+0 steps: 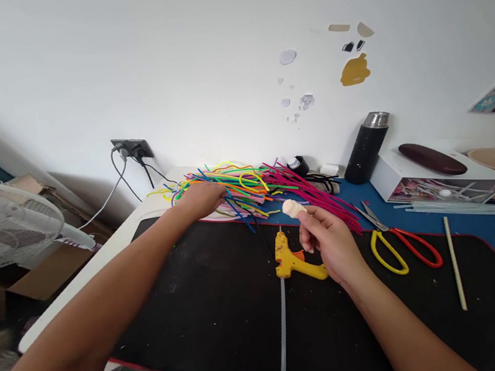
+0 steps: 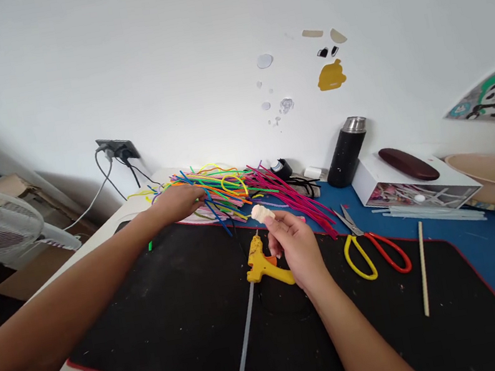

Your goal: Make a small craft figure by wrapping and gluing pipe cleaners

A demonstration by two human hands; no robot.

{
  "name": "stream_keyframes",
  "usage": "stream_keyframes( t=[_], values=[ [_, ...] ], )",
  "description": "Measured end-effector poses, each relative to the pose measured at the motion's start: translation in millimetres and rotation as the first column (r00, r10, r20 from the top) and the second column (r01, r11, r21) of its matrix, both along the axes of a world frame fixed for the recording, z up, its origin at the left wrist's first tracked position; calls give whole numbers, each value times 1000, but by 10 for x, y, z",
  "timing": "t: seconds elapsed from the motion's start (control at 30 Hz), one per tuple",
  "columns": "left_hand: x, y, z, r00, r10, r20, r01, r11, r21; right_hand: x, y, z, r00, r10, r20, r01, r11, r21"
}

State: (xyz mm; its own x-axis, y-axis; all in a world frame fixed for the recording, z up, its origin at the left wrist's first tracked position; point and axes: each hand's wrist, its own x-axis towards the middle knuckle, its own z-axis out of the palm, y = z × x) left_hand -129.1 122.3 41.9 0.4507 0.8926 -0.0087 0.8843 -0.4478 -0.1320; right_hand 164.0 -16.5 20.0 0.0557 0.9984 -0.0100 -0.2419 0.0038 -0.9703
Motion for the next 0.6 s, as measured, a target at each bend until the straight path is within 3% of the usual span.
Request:
stream_keyframes(
  t=[0.17,0.27,0.4,0.6],
  values=[
    [28,100,-9,998,54,27,-55,998,23,-3,-2,-14,1000,8,2,-8,1000,-9],
    [37,124,-14,999,0,45,-1,1000,15,-9,-6,-21,1000,18,-5,-18,1000,-17],
    [84,148,-64,992,-116,-59,121,989,85,-24,-10,-29,999,36,-7,-36,999,-14],
    [142,277,-141,993,-101,-64,104,993,54,-32,-23,-40,998,55,7,-55,998,-20]
  ],
)
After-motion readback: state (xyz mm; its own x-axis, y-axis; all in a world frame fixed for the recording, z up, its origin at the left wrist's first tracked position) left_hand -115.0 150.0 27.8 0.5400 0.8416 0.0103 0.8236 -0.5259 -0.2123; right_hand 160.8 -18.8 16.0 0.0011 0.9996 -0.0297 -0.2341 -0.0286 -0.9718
